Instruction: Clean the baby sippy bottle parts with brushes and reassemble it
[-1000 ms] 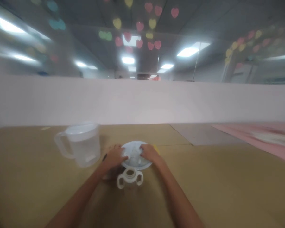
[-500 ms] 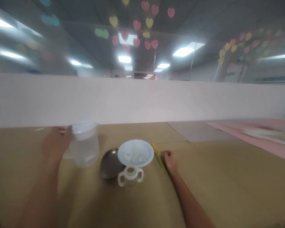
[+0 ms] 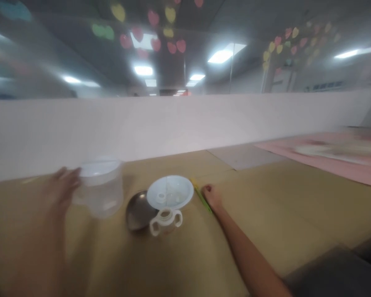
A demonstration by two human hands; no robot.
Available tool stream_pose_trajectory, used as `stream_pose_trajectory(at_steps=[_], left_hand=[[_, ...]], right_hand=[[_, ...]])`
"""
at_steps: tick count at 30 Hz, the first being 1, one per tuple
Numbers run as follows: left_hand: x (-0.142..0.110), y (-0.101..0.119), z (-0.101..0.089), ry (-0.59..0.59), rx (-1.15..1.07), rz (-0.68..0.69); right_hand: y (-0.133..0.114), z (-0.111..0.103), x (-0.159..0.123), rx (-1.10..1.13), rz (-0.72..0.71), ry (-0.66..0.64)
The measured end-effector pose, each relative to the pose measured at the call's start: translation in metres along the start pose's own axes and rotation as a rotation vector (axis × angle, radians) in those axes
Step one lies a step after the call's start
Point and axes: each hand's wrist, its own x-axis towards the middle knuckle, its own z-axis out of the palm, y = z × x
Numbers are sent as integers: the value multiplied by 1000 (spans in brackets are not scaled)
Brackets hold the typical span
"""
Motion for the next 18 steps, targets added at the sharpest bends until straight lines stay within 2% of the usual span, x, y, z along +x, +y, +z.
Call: stream_pose_trajectory(at_steps=[3,5,7,10,14,18], left_hand=[[-23,25,19,-21,-34,43],[-39,39,32,-127,46,154],[-52,47,42,-185,94,277],[-60,48,50,-254,71,364],[-63,44,55,-332,7,358],[-66,45,57,-367,59,370]], right_hand=[[-1,0,1,-30,-10,-8],[-1,0,1,-49,-27,-17],[-2,-1,1,-66,-48,-31],[-2,-1,1,-86,-81,-57],[-3,-1,0,-107,-107,-83],[-4,-1,0,-129,-119,-99]])
